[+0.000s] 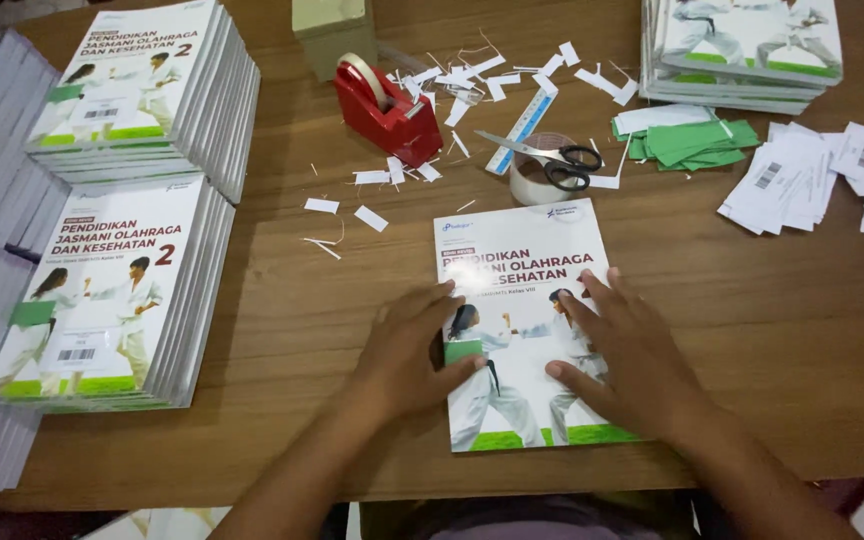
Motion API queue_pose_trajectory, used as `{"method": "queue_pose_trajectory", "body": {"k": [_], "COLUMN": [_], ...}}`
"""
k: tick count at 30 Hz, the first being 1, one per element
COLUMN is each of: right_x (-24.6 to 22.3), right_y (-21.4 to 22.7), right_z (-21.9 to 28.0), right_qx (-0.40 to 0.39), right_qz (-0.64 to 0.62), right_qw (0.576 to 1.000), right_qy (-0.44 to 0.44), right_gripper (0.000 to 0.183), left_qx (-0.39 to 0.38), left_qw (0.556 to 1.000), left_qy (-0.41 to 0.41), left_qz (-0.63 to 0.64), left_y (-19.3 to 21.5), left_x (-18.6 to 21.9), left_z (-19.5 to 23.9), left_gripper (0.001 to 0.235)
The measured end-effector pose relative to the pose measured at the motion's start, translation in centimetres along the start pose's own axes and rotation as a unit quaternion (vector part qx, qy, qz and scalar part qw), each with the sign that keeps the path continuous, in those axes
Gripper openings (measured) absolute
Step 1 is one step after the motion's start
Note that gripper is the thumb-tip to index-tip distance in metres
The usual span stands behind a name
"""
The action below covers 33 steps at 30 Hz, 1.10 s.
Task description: The person cuts a green paper strip and a barcode label using scissors. They then use a ruler to measure and align the green strip on the book's spine before securing it with clear tape. Finally, they affix the barcode label to the back cover of the book.
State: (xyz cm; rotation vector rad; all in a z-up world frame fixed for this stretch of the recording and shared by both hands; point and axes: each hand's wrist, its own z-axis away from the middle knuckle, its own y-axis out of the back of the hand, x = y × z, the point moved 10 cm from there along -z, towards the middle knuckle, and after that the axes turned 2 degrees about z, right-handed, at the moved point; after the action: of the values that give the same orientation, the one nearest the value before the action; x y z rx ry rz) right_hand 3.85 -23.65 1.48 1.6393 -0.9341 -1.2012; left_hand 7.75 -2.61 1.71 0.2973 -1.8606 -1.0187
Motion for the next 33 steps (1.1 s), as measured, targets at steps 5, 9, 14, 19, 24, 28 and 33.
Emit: {"method": "queue_pose_trajectory", "body": {"k": [5,9,14,19,24,28,33], "right_x": [-0.4,0.3,0.3,0.3,0.2,0.3,0.2], "right_y": [-1.5,-2.5,-2.3,-2.3,-2.4,-2.5,-2.6], "right_z": [0.3,0.5,0.5,0.5,0.6,0.5,0.4], "right_qx": [-0.104,-0.102,-0.122,-0.122,-0.126,-0.134,-0.135], "right_qz": [0.024,0.055,0.037,0.042,0.055,0.033,0.041], "right_qw": [0.994,0.993,0.992,0.992,0.990,0.990,0.990], "right_qy": [0.016,0.030,0.007,0.006,0.016,0.003,0.008], "right_gripper": [0.077,0.079,0.080,0.081,0.082,0.082,0.081], "left_qx": [0.031,0.027,0.073,-0.004,-0.085,-0.119,-0.108], "left_qw": [0.999,1.000,0.994,0.991,0.985,0.984,0.983], "left_qy": [-0.025,-0.011,-0.078,-0.067,-0.036,-0.053,-0.027], "left_qz": [0.001,0.006,0.037,0.115,0.143,0.125,0.148], "left_y": [0.3,-0.6,-0.6,0.6,0.8,0.4,0.0], "left_x": [-0.3,-1.7,-2.9,-3.0,-2.4,-2.5,-3.3], "left_z": [-1.7,-2.1,-1.6,-0.6,-0.2,-0.3,-0.2], "left_gripper": [0.062,0.058,0.042,0.046,0.051,0.059,0.059]}}
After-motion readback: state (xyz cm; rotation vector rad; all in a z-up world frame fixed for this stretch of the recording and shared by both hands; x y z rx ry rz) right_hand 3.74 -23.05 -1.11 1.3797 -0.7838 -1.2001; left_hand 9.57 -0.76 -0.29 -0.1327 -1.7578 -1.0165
